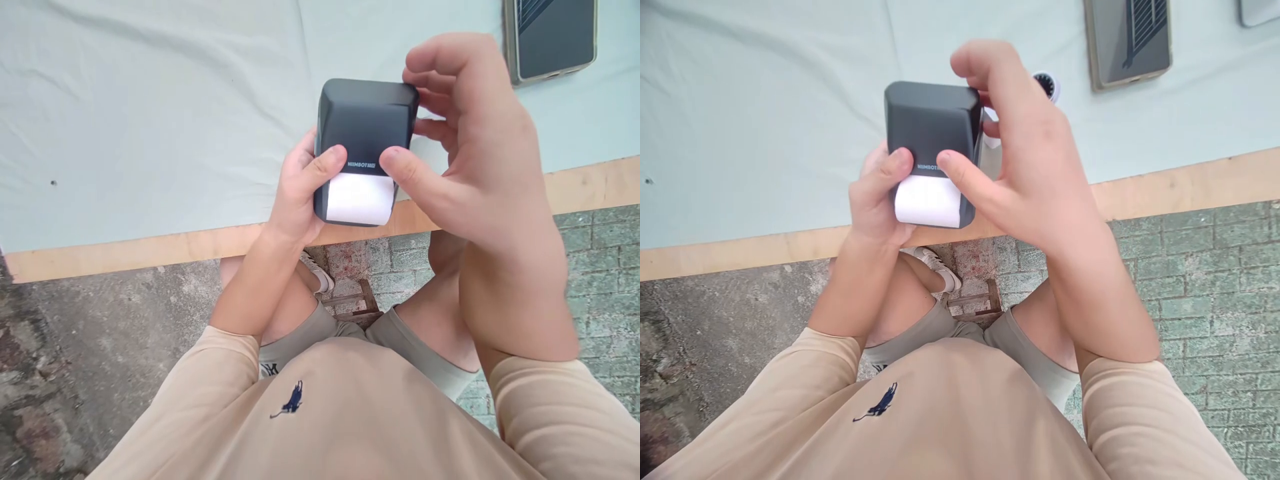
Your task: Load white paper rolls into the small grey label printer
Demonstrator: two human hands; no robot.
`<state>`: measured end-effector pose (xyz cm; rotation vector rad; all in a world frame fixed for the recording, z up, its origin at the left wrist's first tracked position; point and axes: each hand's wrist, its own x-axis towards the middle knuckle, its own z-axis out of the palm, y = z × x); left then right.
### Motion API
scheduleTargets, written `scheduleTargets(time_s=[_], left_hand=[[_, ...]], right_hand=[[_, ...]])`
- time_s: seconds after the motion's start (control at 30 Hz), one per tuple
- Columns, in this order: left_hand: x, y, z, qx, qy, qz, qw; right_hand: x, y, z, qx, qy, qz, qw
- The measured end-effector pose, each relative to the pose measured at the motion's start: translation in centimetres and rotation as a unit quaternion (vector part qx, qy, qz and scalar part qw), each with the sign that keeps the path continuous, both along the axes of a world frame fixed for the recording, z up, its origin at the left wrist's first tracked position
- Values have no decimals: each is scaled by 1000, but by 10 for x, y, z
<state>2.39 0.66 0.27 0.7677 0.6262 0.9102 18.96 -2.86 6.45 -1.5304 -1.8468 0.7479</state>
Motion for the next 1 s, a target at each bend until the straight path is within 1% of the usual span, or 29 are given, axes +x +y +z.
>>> scheduleTargets(time_s=[0.1, 0.23, 0.33, 0.4, 0.5, 0.6, 0.63, 0.67, 0.73, 0.77, 0.83, 0.9, 1.0], left_hand=[[1, -3, -3, -1, 8, 0, 1000], [4, -7, -7, 6, 9, 5, 1000], [3, -9, -6, 16, -6, 9, 1000], [1, -10, -1, 17, -6, 13, 1000], [-1, -11, 13, 19, -4, 13, 1000], [0, -14, 28, 12, -37, -14, 999], [1, -15, 31, 2, -47, -22, 999], [2, -17, 33, -8, -50, -17, 999], [4, -22, 30, -13, -39, 32, 999], [4, -24, 27, -9, -31, 62, 998], [4, -30, 17, -8, -18, 94, 995], [5, -35, 8, -18, -11, 100, 995], [10, -44, 1, -34, -17, 89, 995]], right_hand=[[2, 1, 2, -11, -16, 1, 1000], [3, 0, 5, -28, -53, -14, 998], [0, -2, 8, -25, -50, -8, 998], [-2, -5, 10, -17, -46, -2, 999], [-3, -8, 17, 8, -59, 2, 998], [-2, -10, 25, 44, -71, -16, 996], [-1, -11, 26, 55, -67, -27, 996], [-1, -11, 27, 58, -60, -35, 996], [-2, -13, 26, 57, -49, -37, 996], [-2, -15, 25, 55, -47, -31, 997], [-3, -22, 21, 56, -48, -18, 997], [-1, -31, 15, 57, -36, -14, 998], [6, -48, 5, 23, 6, -15, 1000]])
